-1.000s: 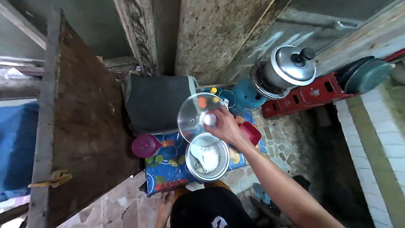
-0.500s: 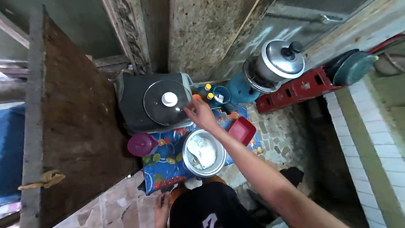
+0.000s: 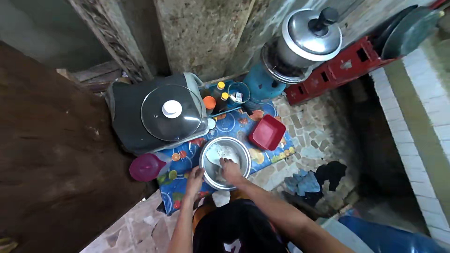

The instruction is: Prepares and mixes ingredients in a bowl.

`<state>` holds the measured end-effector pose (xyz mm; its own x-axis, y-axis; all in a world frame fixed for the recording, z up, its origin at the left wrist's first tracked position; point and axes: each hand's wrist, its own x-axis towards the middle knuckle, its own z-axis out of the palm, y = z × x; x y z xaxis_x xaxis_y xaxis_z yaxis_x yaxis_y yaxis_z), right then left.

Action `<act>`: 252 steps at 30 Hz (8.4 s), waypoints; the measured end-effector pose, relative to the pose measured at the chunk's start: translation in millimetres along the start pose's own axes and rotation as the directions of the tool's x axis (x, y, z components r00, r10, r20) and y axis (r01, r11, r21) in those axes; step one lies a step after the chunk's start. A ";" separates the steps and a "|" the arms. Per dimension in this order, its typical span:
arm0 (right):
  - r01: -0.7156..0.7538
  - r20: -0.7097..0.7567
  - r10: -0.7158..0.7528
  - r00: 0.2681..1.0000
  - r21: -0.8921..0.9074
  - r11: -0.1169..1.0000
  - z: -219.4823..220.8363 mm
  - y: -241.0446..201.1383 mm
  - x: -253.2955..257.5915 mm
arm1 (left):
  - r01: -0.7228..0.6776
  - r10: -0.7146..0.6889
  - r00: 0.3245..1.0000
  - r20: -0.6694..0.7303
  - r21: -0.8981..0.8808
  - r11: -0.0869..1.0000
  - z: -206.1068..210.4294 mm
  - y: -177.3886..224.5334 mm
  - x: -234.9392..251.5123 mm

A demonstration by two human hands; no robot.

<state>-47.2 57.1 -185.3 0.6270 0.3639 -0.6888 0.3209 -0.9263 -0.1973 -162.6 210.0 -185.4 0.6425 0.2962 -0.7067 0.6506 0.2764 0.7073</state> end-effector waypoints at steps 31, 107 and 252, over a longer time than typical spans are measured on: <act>-0.164 0.334 0.248 0.909 -0.261 0.951 9.0 0.8 -71.7 | -0.201 0.189 0.978 0.086 0.617 0.761 32.7 44.6 63.1; -0.471 0.262 0.448 0.855 0.753 0.459 2.9 24.6 -9.6 | -0.214 0.302 0.953 0.007 0.722 0.658 35.3 70.8 99.7; -0.071 -0.071 0.157 0.985 0.662 0.746 -109.9 361.6 6.4 | -0.012 0.044 0.804 -0.593 0.057 0.998 131.0 7.8 28.2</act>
<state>150.8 -264.9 -184.5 0.7182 0.2201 -0.6602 -0.2753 -0.7814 -0.5600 -86.4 100.7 -201.8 0.3048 0.7924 -0.5284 0.6646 0.2204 0.7139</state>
